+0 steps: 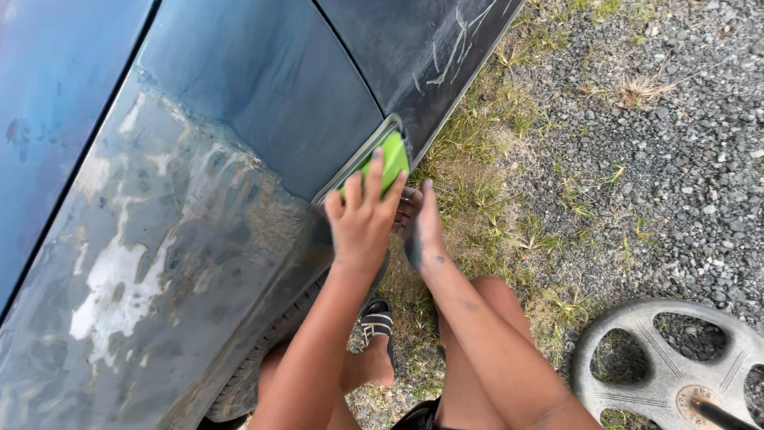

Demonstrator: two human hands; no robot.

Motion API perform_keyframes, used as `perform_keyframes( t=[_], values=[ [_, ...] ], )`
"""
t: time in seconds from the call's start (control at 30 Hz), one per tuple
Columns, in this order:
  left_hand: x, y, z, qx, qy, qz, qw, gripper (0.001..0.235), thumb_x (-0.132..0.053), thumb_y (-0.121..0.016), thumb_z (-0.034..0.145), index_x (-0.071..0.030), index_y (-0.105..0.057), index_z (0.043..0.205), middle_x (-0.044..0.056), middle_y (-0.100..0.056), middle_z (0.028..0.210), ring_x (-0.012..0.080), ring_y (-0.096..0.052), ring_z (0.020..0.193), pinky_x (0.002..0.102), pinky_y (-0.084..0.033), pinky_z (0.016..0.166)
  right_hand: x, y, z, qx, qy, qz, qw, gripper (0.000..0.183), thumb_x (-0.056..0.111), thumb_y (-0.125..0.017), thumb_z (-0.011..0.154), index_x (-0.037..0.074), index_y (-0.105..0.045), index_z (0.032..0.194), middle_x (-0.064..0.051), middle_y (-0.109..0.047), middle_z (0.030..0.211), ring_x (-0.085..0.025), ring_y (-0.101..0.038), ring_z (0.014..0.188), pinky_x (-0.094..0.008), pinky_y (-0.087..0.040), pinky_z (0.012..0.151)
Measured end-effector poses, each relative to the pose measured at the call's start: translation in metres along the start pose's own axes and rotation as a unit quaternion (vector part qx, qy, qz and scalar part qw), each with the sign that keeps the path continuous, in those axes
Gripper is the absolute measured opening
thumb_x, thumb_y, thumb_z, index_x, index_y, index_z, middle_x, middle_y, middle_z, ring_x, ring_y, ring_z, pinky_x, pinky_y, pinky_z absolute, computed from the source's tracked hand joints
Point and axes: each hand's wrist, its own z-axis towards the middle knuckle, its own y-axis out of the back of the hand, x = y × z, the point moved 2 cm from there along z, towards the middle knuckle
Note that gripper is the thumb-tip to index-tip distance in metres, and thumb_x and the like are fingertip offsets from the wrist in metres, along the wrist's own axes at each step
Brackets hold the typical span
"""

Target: The person sands the front fender of a blue car by hand using a sanding block, moving it back and forth over rusted and damaged areas of the body panels.

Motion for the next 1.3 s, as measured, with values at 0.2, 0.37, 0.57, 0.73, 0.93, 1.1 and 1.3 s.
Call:
perform_keyframes(
  t=[0.2,0.37,0.57,0.73,0.93,1.1,1.3],
  values=[
    [-0.033,-0.037,0.009,0.105,0.01,-0.065,0.992,0.036,-0.041,-0.062,0.095,-0.046,-0.068,0.13,0.002,-0.047,0.157,0.0266,-0.049,0.116,0.047,-0.038,0.093,0.011,0.0,-0.01,0.044,0.117,0.068,0.99,0.054,0.054,-0.05,0.099,0.013,-0.062,0.131,-0.011,-0.075,0.094,-0.018,-0.07,0.081,-0.029,-0.054,0.07],
    [0.012,0.015,-0.086,0.272,-0.007,-0.356,0.894,0.056,0.0,-0.072,0.067,-0.001,-0.062,0.122,0.03,-0.023,0.163,0.0462,-0.034,0.145,0.058,-0.042,0.106,0.002,-0.04,-0.049,0.034,0.162,-0.289,0.943,0.067,0.05,-0.044,0.095,0.007,-0.038,0.145,-0.014,-0.06,0.135,-0.025,-0.059,0.121,-0.042,-0.048,0.106],
    [0.01,0.04,-0.209,0.25,0.295,-0.527,0.757,0.017,-0.026,-0.073,0.085,-0.009,-0.073,0.084,0.003,-0.062,0.087,0.0258,-0.068,0.076,0.04,-0.052,0.065,-0.061,-0.048,-0.081,0.0,0.307,-0.449,0.839,0.093,0.064,-0.042,0.095,-0.001,-0.013,0.156,-0.025,-0.026,0.159,-0.037,-0.023,0.151,-0.05,-0.017,0.122],
    [0.003,0.005,-0.211,0.345,0.356,-0.565,0.66,0.027,-0.021,-0.065,0.081,-0.008,-0.075,0.102,0.011,-0.073,0.103,0.0381,-0.067,0.074,0.046,-0.046,0.056,-0.084,-0.049,-0.087,0.014,0.372,-0.469,0.801,0.09,0.055,-0.039,0.101,-0.001,-0.002,0.16,-0.033,-0.01,0.163,-0.051,-0.006,0.151,-0.063,-0.006,0.12],
    [0.015,-0.026,-0.195,0.255,0.514,-0.695,0.433,0.033,-0.018,-0.061,0.088,-0.012,-0.069,0.118,0.006,-0.081,0.096,0.0136,-0.074,0.086,0.027,-0.055,0.079,-0.014,-0.087,-0.025,-0.06,0.394,-0.417,0.817,0.082,0.051,-0.035,0.101,0.002,-0.006,0.159,-0.022,-0.022,0.163,-0.036,-0.024,0.149,-0.051,-0.026,0.12],
    [0.008,-0.028,-0.209,0.273,0.572,-0.724,0.273,0.062,-0.031,-0.065,0.089,-0.011,-0.053,0.146,0.016,-0.074,0.129,0.0238,-0.07,0.123,0.033,-0.052,0.104,0.035,-0.103,0.002,-0.175,0.369,-0.369,0.835,0.094,0.068,-0.034,0.091,0.004,-0.017,0.157,-0.026,-0.031,0.162,-0.042,-0.036,0.147,-0.057,-0.031,0.12],
    [-0.004,-0.034,-0.213,0.185,0.692,-0.697,0.047,0.045,-0.007,-0.058,0.093,-0.007,-0.061,0.138,0.013,-0.073,0.123,0.0193,-0.068,0.094,0.028,-0.045,0.063,-0.053,-0.1,-0.05,-0.13,0.421,-0.448,0.778,0.081,0.051,-0.038,0.101,0.007,-0.006,0.161,-0.017,-0.008,0.171,-0.029,-0.008,0.158,-0.041,-0.007,0.126]
  ],
)
